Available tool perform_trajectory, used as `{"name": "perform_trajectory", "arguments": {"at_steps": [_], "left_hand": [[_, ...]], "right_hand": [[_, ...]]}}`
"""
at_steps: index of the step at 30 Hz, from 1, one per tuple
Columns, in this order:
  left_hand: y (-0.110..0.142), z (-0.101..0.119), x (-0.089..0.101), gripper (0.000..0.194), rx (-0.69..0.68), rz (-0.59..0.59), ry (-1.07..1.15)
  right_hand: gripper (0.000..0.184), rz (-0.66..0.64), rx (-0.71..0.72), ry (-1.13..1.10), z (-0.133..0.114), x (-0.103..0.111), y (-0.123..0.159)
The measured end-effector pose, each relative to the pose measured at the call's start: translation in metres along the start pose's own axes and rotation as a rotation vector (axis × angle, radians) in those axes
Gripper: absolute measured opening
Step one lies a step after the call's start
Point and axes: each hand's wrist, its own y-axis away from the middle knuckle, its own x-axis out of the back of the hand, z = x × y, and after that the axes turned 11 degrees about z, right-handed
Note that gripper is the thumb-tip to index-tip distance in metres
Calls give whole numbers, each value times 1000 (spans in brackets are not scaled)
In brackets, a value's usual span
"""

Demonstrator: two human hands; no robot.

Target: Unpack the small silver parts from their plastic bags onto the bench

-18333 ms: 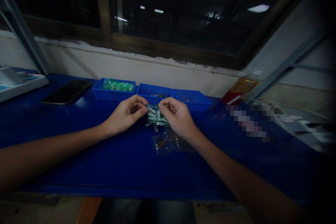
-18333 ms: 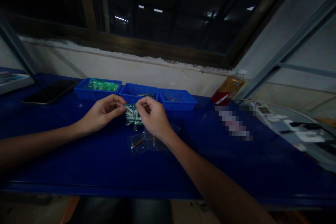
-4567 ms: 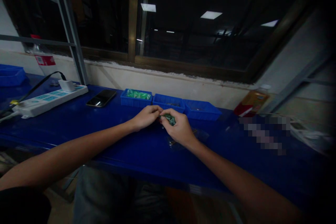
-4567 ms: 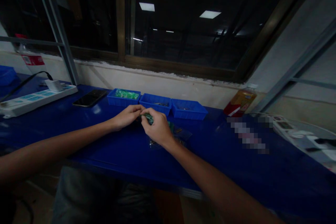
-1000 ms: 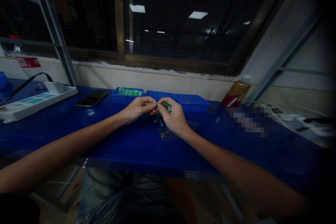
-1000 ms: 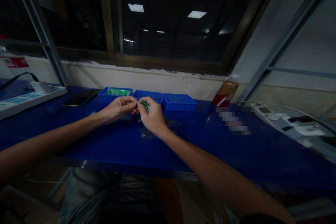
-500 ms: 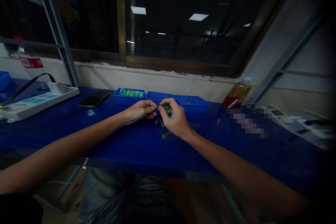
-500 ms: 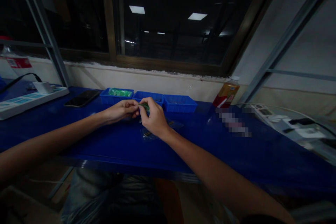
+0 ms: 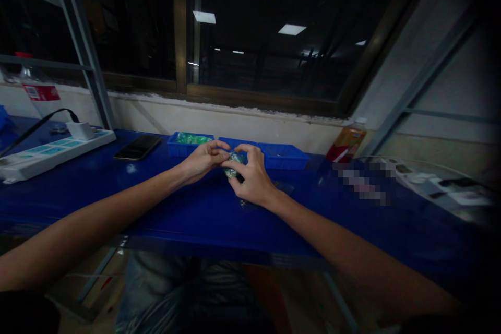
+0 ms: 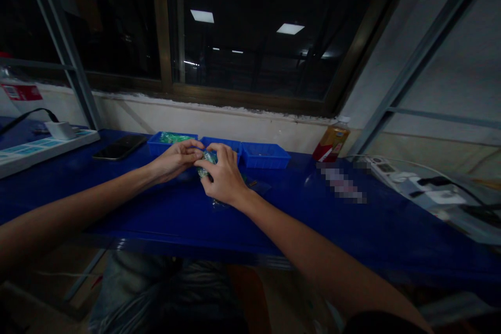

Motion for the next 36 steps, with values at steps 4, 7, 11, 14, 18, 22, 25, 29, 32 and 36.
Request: {"name": "perform_trajectory", "arguments": {"at_steps": [4, 7, 11, 14, 18, 22, 25, 29, 32, 36], "left_hand": [[-4, 2, 2, 22, -223, 105, -154], [-5, 3, 3, 23, -289, 100, -202], [-3, 5, 2, 21, -267, 40, -219], [-3, 6, 2, 14, -232, 68, -217], [-6, 7, 6, 14, -187, 117, -268], [-6, 7, 7, 12, -189, 133, -400], [-5, 5, 7, 13, -251, 141, -494], [-7, 4, 9, 17, -346, 125, -577], [-8, 4, 11, 17, -392, 95, -616], [-8, 5, 11, 17, -399, 79, -636]], "right_hand": [[27, 33, -244, -181, 2, -4, -3], [41, 124, -500, -386, 13, -11, -4], [33, 11, -648, -505, 24, -15, -6], [17, -57, -630, -572, 23, -13, -7], [15, 63, -667, -574, 24, -12, -7], [13, 101, -684, -538, 30, -11, -6], [12, 90, -681, -565, 29, -10, -6], [14, 64, -656, -564, 23, -10, -6], [14, 47, -633, -535, 21, -11, -6], [11, 16, -572, -450, 22, -10, -5]]}}
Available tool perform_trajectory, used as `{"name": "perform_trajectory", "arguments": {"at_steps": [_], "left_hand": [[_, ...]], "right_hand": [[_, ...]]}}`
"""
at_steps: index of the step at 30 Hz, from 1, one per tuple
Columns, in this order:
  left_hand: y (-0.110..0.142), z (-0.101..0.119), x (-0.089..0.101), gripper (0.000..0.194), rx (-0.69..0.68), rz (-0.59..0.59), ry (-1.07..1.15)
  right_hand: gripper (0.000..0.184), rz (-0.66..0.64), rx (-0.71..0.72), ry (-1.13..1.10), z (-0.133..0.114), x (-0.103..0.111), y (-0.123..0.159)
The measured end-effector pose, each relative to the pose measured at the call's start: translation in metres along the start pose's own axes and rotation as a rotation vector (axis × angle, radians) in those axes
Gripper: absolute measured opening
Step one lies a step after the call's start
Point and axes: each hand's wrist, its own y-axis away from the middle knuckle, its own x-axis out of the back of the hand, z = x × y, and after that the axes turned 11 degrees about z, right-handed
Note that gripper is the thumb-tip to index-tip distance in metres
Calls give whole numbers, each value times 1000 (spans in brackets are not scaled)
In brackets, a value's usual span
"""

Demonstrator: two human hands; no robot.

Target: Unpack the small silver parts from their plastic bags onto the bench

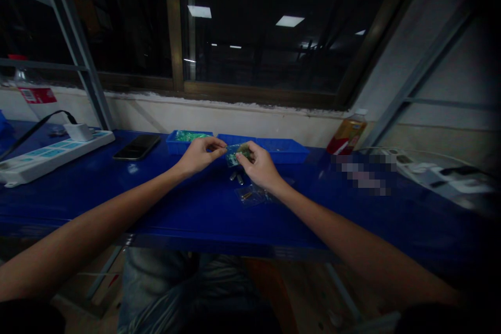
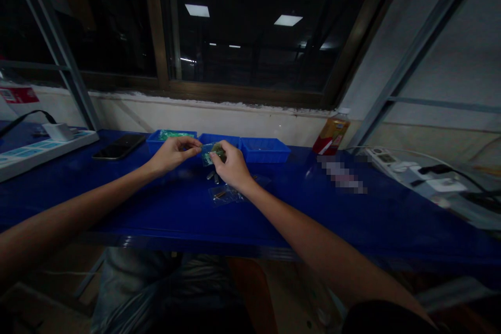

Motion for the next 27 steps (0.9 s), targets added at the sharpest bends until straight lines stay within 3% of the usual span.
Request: {"name": "perform_trajectory", "arguments": {"at_steps": [6, 27], "left_hand": [[0, -1, -1, 17, -11, -23, -1], [3, 0, -1, 23, -93, -49, -76]], "right_hand": [[8, 23, 95, 131, -6, 3, 1], [2, 46, 231, 262, -13, 1, 3]]}}
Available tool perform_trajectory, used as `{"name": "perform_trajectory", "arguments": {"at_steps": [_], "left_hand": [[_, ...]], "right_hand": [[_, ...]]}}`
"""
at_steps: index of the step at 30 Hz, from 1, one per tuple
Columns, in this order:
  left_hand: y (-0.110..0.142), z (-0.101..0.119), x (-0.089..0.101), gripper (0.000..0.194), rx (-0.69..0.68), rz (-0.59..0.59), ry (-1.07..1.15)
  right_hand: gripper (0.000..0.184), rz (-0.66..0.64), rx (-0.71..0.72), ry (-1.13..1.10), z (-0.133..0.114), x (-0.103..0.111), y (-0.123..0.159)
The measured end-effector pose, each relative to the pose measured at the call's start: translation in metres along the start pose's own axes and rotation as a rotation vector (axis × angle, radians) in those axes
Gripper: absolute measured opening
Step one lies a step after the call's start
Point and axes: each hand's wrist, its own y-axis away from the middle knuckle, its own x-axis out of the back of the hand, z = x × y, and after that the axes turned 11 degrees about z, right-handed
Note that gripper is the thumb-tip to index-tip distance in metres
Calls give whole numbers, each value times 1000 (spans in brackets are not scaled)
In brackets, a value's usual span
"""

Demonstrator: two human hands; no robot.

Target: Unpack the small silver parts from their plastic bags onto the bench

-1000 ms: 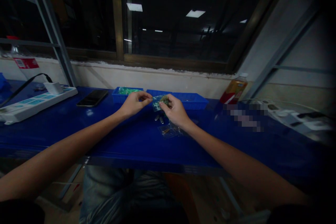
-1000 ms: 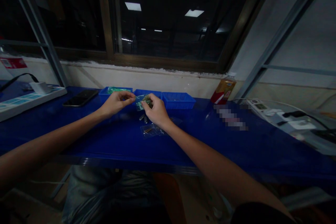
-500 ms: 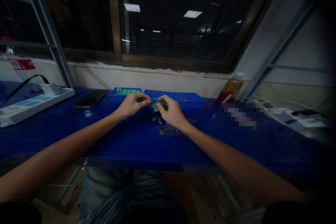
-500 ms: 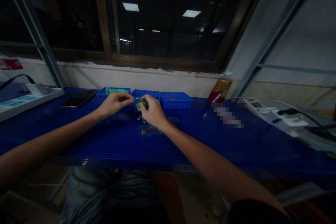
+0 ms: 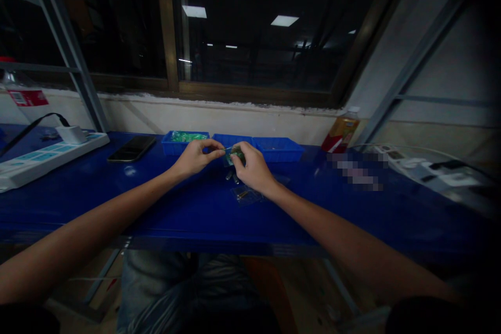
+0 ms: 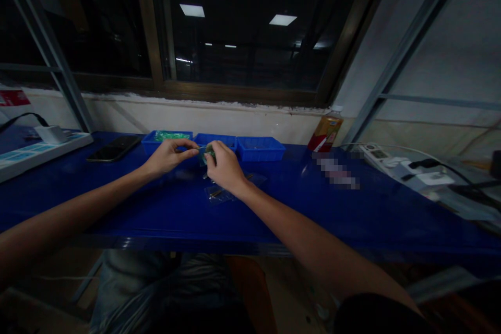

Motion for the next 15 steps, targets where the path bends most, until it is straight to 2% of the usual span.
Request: {"name": "perform_trajectory", "arguments": {"at_steps": [10, 15], "left_hand": [[0, -1, 0, 19, -13, 13, -11], [1, 1, 2, 19, -76, -24, -134]], "right_hand": [[3, -30, -2, -1, 0, 0, 0], [2, -42, 3, 11, 2, -2, 2]]}}
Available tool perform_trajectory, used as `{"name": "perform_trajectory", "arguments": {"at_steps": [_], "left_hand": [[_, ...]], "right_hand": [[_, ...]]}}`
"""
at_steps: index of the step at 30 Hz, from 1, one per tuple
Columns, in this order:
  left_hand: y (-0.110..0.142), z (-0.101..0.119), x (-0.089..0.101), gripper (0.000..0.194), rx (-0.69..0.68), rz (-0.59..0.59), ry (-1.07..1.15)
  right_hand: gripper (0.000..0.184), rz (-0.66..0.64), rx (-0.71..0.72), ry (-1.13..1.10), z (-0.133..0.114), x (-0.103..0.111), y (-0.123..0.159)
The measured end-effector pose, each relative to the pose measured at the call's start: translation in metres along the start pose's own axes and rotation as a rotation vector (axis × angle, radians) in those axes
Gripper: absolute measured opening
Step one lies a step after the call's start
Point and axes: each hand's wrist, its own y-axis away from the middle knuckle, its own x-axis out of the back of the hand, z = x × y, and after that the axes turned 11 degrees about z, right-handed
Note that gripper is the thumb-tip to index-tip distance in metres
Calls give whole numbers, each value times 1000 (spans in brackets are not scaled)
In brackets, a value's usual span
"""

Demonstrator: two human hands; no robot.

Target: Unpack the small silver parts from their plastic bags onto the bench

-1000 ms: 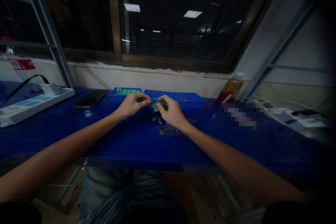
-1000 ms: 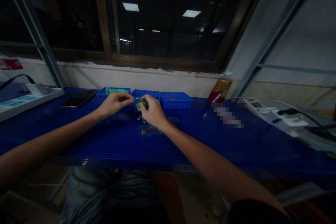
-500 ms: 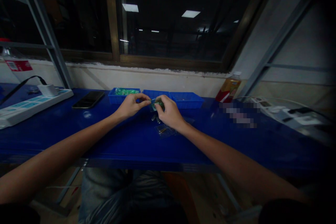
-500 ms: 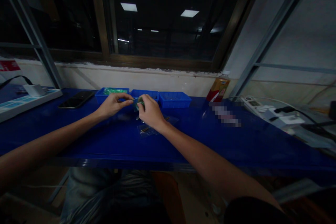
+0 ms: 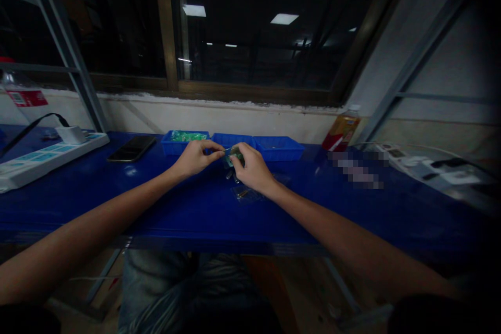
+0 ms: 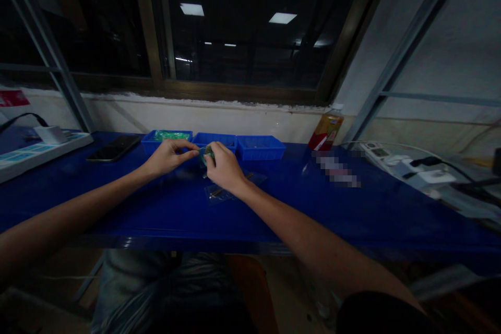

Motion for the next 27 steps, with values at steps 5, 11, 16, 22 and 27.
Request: {"name": "perform_trajectory", "arguments": {"at_steps": [5, 11, 16, 22, 27], "left_hand": [[0, 3, 2, 19, -68, -42, -76], [0, 0, -1, 17, -58, -41, -71], [0, -2, -4, 16, 5, -22, -31], [-2, -2, -3, 16, 67, -42, 26], [-2, -3, -3, 18, 81, -37, 32]], "right_hand": [[2, -5, -2, 11, 1, -1, 1], [3, -12, 7, 11, -1, 0, 1], [2, -7, 15, 15, -3, 0, 0], [3, -9, 20, 23, -2, 1, 0], [3, -13, 29, 31, -1, 1, 0]]}}
